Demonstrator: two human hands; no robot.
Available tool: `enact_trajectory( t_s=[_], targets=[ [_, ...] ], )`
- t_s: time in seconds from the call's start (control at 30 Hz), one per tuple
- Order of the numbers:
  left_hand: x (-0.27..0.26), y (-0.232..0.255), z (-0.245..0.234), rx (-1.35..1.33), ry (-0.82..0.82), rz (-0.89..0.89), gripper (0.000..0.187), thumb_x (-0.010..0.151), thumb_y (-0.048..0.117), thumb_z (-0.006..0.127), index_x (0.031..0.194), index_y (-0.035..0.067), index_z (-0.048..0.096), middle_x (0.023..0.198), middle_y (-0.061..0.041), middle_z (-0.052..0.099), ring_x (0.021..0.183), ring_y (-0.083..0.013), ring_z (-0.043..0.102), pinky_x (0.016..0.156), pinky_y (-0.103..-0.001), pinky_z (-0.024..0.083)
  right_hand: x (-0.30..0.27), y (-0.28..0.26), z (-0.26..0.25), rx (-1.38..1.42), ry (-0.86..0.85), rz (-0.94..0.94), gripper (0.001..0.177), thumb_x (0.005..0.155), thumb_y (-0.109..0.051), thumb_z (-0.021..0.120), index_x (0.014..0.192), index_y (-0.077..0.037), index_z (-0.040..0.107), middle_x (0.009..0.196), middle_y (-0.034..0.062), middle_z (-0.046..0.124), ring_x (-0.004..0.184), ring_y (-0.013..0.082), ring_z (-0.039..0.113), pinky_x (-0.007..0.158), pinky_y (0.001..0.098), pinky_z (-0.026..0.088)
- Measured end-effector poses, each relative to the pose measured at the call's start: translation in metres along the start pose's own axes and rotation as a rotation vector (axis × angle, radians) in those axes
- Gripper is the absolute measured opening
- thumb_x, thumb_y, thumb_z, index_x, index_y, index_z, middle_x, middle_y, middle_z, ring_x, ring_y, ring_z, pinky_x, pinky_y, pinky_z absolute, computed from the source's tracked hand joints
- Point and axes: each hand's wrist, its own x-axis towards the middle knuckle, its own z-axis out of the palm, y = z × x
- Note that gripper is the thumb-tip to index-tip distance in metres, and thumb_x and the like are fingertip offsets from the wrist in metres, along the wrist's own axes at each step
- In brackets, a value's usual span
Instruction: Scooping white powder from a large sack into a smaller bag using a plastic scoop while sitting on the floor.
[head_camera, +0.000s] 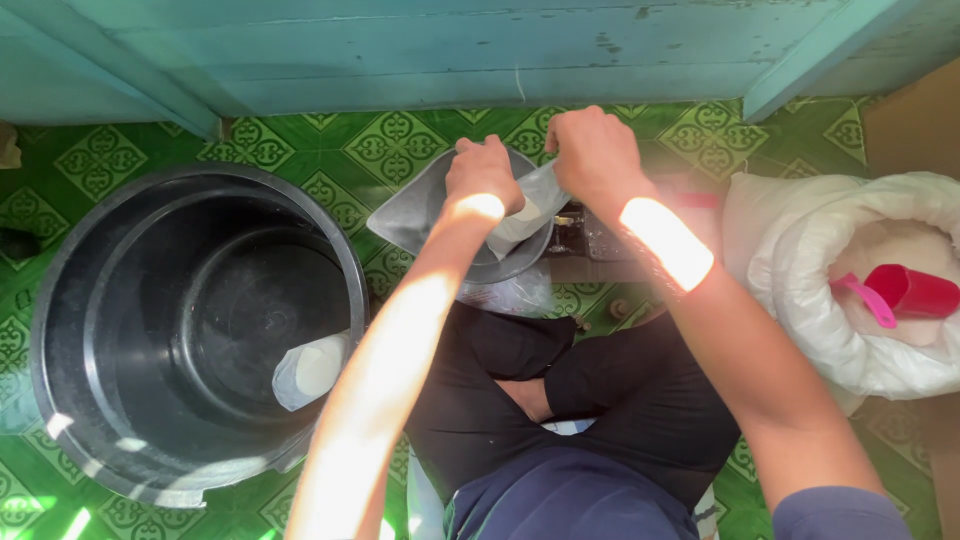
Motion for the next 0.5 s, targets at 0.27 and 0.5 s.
enact_trajectory(
  t_s=[0.27, 0.5],
  targets=[
    [-0.057, 0.012, -0.048, 0.014, 0.066, 0.107, 0.075, 0.064, 0.006, 0.08, 0.129, 0.001, 0.044, 0.122, -0.026, 0.044, 0.105, -0.0479, 0.059, 0.084, -0.055, 0.054, -0.048, -0.007, -0.069, 0.165, 0.034, -0.174, 0.025, 0.078, -0.003, 0.07, 0.103, -0.003, 0.071, 0.081, 0.01, 0.069, 0.073, 0.0298, 0.065, 0.068, 0.0421, 0.052],
    [-0.07, 0.027, -0.06, 0.107, 0.219, 0.239, 0.067, 0.063, 0.021, 0.084, 0.123, 0.015, 0.054, 0.113, -0.013, 0.052, 0.085, -0.0335, 0.067, 0.077, -0.044, 0.054, -0.096, -0.012, -0.077, 0.324, 0.352, -0.597, 0.028, 0.066, -0.004, 0.071, 0.094, -0.005, 0.07, 0.115, 0.0136, 0.055, 0.096, 0.0276, 0.055, 0.078, 0.0325, 0.048]
  ],
)
